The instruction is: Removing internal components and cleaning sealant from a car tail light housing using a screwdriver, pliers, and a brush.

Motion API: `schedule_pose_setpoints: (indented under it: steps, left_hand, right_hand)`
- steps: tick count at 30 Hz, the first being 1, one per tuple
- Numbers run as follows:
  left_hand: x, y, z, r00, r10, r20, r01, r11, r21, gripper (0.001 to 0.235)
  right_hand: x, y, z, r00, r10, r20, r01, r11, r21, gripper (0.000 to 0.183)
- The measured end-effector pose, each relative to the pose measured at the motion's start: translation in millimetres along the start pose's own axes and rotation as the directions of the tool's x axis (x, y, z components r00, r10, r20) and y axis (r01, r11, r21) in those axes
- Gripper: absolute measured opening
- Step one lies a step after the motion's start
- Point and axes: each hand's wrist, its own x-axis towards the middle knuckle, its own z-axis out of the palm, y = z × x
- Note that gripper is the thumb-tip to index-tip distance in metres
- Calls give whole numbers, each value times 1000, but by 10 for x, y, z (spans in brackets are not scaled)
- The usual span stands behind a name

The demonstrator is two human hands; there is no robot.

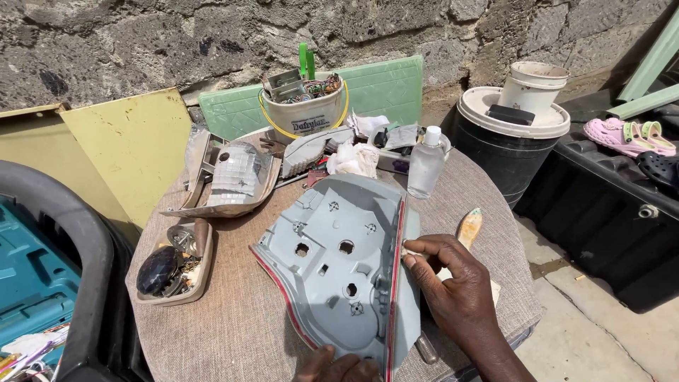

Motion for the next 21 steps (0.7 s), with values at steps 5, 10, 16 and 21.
schedule_pose_setpoints:
  steps: [5,10,16,21]
  left_hand:
    - [679,-611,-360,967,207,147,-188,973,-132,24]
    - [1069,-892,-467,815,290,501,-33,887,-460,41]
    - [1014,-872,-361,835,287,469,-47,887,-459,39]
    - [924,-855,-307,834,265,484,-34,900,-434,40]
  right_hand:
    - [284,108,19,989,109,102,-111,994,18,26]
    - [412,166,43,968,151,199,-154,988,-3,22]
    - [-112,39,-30,979,32,199,-32,999,-3,16]
    - [-711,6,-255,947,97,306,-174,956,236,20]
